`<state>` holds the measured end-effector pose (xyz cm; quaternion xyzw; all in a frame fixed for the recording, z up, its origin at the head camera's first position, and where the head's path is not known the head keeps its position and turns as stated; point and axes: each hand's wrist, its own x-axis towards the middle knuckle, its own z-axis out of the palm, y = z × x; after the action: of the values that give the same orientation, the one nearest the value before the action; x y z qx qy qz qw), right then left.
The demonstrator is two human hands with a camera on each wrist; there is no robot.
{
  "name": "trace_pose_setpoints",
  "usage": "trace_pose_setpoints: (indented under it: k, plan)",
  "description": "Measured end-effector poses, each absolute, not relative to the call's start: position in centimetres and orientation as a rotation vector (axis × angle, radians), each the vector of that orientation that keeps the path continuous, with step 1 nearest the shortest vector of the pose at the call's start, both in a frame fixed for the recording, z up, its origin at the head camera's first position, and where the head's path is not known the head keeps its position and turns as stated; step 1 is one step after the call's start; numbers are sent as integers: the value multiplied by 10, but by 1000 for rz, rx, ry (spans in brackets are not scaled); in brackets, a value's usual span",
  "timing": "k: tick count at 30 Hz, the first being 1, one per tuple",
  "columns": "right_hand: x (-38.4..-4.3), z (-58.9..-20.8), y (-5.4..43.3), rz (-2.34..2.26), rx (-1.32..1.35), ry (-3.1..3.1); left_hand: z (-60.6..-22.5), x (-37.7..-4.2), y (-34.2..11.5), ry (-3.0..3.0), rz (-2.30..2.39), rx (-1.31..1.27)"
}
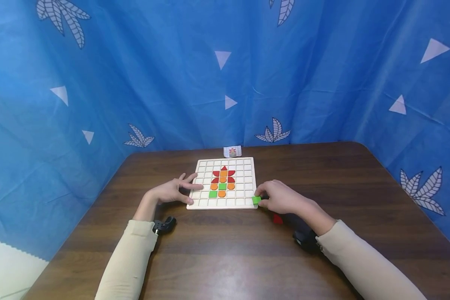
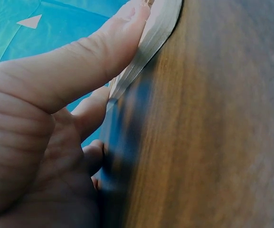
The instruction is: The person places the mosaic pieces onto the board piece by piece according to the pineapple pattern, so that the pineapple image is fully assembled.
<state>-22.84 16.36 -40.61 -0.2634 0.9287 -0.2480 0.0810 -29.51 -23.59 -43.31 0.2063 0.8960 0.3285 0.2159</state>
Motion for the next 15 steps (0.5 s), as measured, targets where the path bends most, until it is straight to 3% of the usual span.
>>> trace_pose_setpoints:
  k: [15]
  plan:
    - [-241, -407, 108, -677, -740, 2870, -431, -294, -239, 2488, 885, 617]
